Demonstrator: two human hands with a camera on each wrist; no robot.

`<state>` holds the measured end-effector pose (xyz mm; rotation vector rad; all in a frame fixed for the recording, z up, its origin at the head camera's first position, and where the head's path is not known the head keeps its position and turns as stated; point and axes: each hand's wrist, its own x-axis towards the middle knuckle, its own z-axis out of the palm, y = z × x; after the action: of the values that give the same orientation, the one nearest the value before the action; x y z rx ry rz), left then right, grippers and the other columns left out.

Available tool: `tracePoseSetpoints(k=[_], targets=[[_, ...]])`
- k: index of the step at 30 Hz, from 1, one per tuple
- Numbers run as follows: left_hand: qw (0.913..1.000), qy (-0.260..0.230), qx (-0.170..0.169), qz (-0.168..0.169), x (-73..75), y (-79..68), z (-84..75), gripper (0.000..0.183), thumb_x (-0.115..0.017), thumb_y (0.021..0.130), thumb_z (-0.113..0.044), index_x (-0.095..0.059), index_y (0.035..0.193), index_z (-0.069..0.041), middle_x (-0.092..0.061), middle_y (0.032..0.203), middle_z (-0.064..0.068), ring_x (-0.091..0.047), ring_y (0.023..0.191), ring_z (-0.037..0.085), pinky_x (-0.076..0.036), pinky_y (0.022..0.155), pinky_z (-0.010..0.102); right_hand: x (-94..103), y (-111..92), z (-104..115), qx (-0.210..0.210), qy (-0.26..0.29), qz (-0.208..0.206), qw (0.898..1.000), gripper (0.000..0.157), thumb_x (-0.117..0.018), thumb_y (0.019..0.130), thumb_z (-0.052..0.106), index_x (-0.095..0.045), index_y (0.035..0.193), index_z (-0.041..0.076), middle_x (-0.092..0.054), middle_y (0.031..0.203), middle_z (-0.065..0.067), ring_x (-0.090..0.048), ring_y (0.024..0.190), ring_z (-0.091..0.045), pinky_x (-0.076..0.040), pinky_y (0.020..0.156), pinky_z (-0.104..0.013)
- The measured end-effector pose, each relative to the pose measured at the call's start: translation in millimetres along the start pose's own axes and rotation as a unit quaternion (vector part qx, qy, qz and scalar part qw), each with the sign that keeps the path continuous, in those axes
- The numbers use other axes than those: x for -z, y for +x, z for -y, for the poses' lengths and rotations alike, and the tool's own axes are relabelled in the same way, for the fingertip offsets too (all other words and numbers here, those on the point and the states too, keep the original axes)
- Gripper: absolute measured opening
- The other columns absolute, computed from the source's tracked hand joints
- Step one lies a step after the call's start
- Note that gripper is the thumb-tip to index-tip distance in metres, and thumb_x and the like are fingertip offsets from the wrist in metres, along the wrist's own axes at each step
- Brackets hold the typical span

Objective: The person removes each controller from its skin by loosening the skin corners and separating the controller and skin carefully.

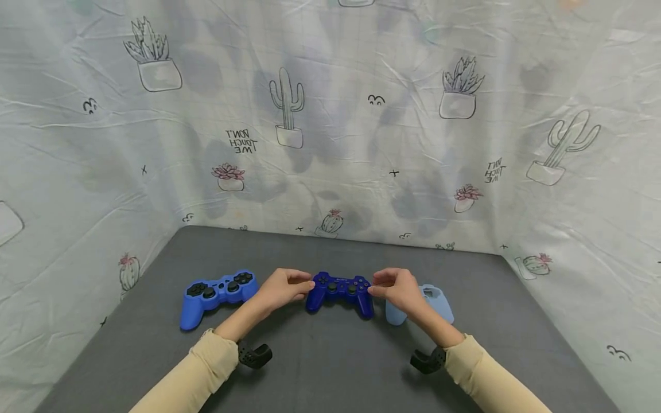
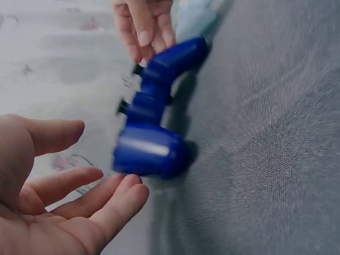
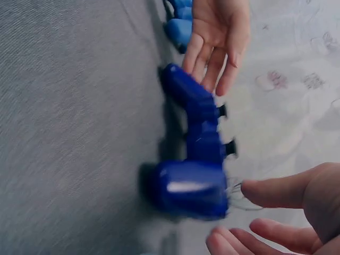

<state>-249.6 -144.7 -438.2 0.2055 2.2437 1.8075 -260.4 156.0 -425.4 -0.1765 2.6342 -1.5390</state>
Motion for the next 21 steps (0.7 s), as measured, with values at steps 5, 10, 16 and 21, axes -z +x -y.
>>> tracePoseSetpoints(k=[5,10,16,21], targets=[[0.9997,0.007,-0.024,0.007,11.4,-20.8,-1.2,0.045,-0.066,0.097,-0.02,-0.056,0.133,0.005,-0.059,0.129,0.018,-0.06,0.113,0.029,-0.051,0.09,0.039,-10.5,-7.2,9.1,0.045,-0.029,-0.046,0.997,0.025,-0.079,0.084,0.01,-0.071,0.107,0.003,-0.071,0.1,-0.006,-0.067,0.091,-0.022,-0.054,0.078,-0.04],[0.9996,-0.008,-0.022,0.017,16.5,-37.1,1.2,0.045,-0.065,0.097,-0.019,-0.055,0.133,0.007,-0.056,0.131,0.024,-0.06,0.114,0.03,-0.051,0.09,0.037,-21.8,-13.2,15.2,0.057,-0.024,-0.038,0.997,0.021,-0.079,0.085,0.01,-0.073,0.104,0.003,-0.07,0.094,0.0,-0.067,0.088,-0.019,-0.054,0.076,-0.037],[0.9992,-0.037,-0.01,0.014,19.7,-54.1,-3.4,0.042,-0.063,0.099,-0.015,-0.054,0.131,0.011,-0.057,0.129,0.026,-0.06,0.114,0.033,-0.05,0.091,0.039,-27.3,-18.1,24.6,0.074,-0.027,-0.071,0.994,0.016,-0.077,0.085,0.008,-0.074,0.101,0.005,-0.07,0.092,0.002,-0.067,0.087,-0.018,-0.054,0.076,-0.038],[0.9972,-0.074,0.0,0.013,27.0,-67.1,-14.4,0.044,-0.061,0.099,-0.015,-0.052,0.132,0.012,-0.055,0.13,0.027,-0.056,0.119,0.038,-0.047,0.094,0.042,-33.9,-17.8,35.1,0.058,0.034,-0.051,0.996,0.013,-0.075,0.086,0.005,-0.074,0.099,0.002,-0.07,0.091,-0.001,-0.067,0.084,-0.019,-0.054,0.075,-0.039]])
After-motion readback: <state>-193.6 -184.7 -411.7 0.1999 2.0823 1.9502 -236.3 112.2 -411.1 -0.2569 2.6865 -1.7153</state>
